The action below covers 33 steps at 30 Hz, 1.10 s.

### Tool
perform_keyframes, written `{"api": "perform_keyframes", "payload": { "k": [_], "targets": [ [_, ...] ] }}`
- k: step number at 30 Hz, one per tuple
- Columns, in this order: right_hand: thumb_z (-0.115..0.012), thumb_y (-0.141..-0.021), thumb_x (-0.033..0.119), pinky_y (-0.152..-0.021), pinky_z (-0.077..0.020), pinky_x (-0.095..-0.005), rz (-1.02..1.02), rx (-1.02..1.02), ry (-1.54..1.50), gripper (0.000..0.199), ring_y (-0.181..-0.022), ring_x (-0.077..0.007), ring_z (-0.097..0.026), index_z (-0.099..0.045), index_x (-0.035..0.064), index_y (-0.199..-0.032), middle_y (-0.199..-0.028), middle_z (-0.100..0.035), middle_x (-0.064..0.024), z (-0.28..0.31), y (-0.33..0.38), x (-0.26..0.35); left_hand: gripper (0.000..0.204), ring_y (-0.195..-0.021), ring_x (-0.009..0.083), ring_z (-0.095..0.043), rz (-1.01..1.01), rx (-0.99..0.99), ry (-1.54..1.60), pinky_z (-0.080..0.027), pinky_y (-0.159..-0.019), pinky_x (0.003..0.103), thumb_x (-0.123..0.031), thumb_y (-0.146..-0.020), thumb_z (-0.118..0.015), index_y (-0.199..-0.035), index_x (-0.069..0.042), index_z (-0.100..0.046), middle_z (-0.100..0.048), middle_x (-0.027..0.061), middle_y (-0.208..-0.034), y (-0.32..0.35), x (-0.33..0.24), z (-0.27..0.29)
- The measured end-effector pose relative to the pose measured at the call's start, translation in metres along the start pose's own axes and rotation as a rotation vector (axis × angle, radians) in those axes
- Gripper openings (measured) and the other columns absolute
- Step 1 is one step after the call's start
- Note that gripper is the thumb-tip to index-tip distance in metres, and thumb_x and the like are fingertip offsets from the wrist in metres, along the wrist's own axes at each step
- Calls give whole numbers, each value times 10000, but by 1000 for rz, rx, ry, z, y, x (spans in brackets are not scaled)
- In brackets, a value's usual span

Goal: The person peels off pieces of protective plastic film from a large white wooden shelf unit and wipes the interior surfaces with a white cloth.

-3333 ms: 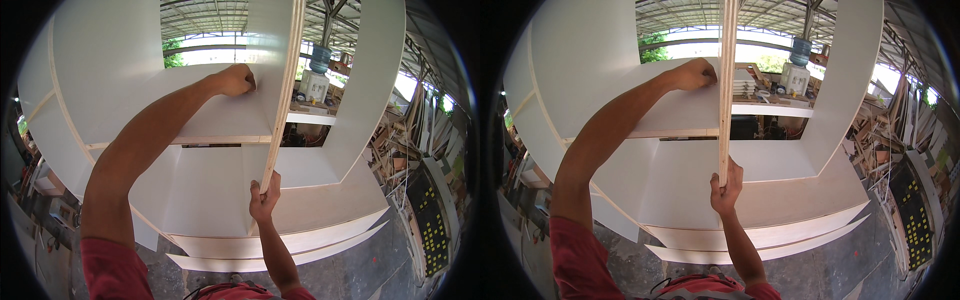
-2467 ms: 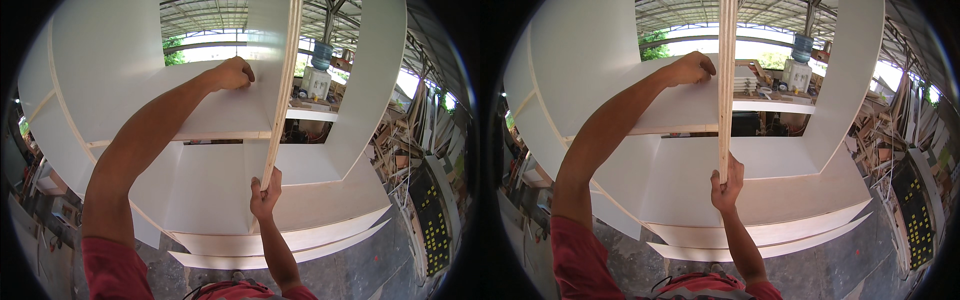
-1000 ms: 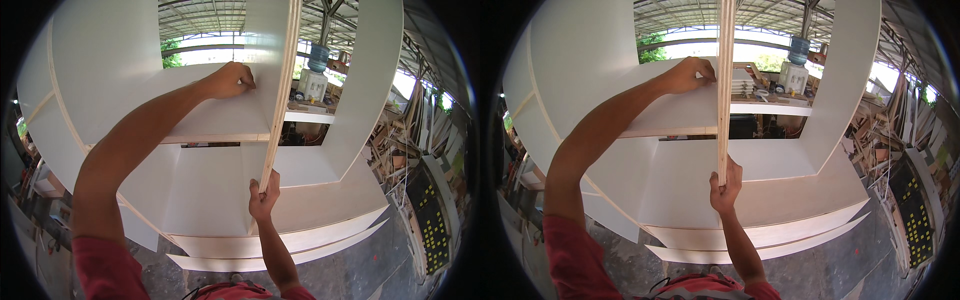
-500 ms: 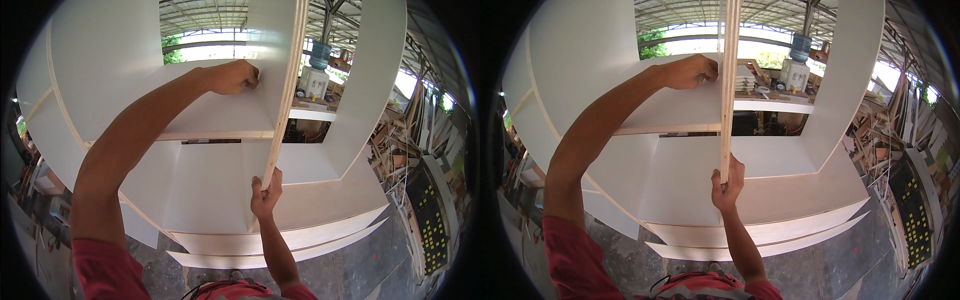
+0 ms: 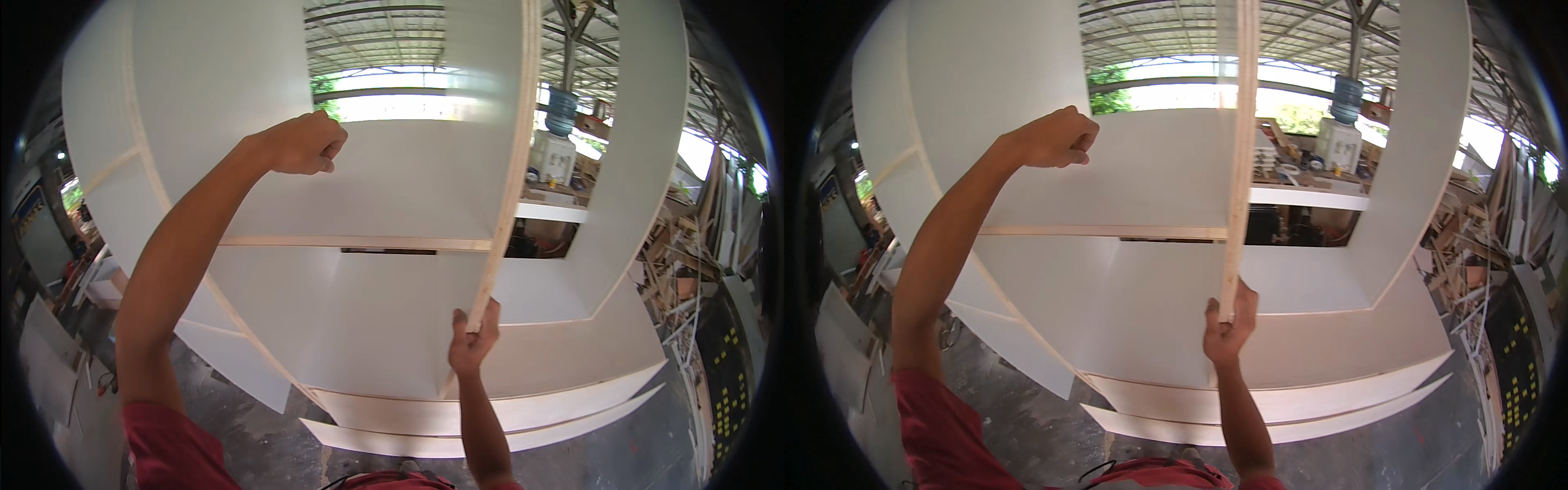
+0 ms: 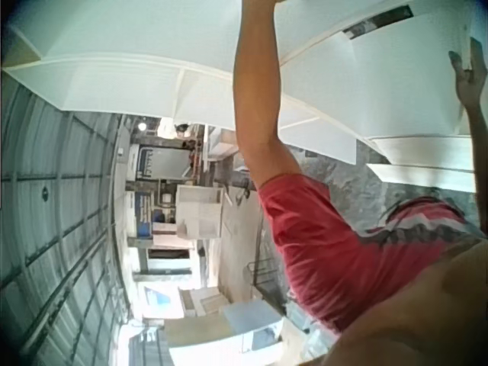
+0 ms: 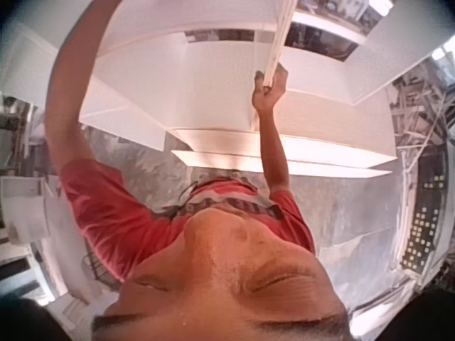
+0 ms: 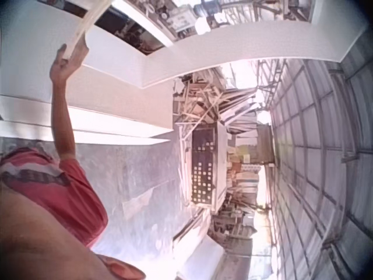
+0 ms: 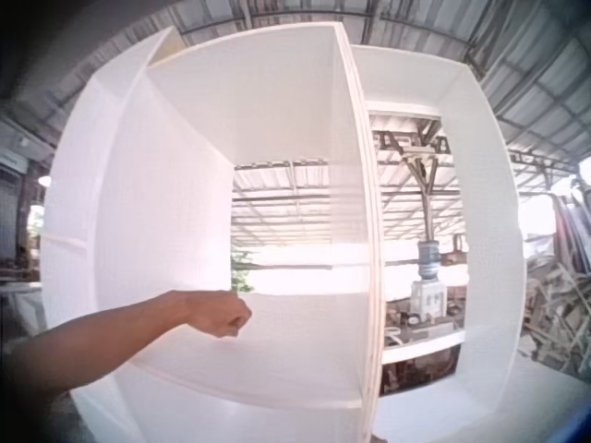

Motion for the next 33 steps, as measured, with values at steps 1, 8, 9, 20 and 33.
{"api": "perform_keyframes", "payload": {
  "k": [1, 8, 9, 20, 33],
  "targets": [
    [-562, -835, -41, -797, -455, -275, -7, -8, 1, 298, -879, -166, -549, -546, -57, -1132, -979, -550, -99, 1, 2, -2, 100, -643, 235, -612, 50, -27, -2, -456, -564, 359, 8, -801, -681, -751, 12, -593, -605, 114, -670, 15, 6, 7],
    [-633, -816, 73, -883, -440, -370, 12, -53, -68, 416, -1021, -287, -552, -553, -73, -1198, -1128, -576, -189, 5, 4, -3, 69, -765, 258, -623, 105, -414, 17, -470, -693, 383, 23, -812, -659, -828, -1, -597, -622, 130, -780, 140, 37, 27],
    [-640, -832, 135, -881, -437, -376, 77, -83, -69, 445, -1033, -293, -544, -544, -78, -1211, -1135, -575, -191, 8, 1, 9, 72, -815, 264, -626, 82, -478, -7, -473, -740, 388, 29, -806, -653, -846, -5, -605, -629, 130, -817, 160, 39, 23],
    [-542, -644, -128, -625, -442, -329, 583, 470, -183, 265, -749, -256, -586, -631, -14, -866, -836, -643, -121, -89, -103, 231, 290, -1180, 341, -517, 296, -988, -145, -413, -946, 445, -22, -766, -679, -1052, -27, -628, -547, 161, -1272, 321, 78, -51],
    [-484, -831, -37, -717, -456, -353, 379, 1183, 205, 101, -775, -222, -552, -582, -9, -829, -845, -605, -88, -287, -105, 181, 391, -1249, 325, -330, 212, -1185, 19, -356, -971, 431, -141, -883, -677, -1263, -71, -618, -312, 199, -1472, 271, 79, -74]
  ]
}}
Point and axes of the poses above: each hand's wrist, its own y-axis away from the middle knuckle, its own z-axis out of the back of the hand, x = y × z, the point moved 10 cm from there along -y, towards the middle knuckle
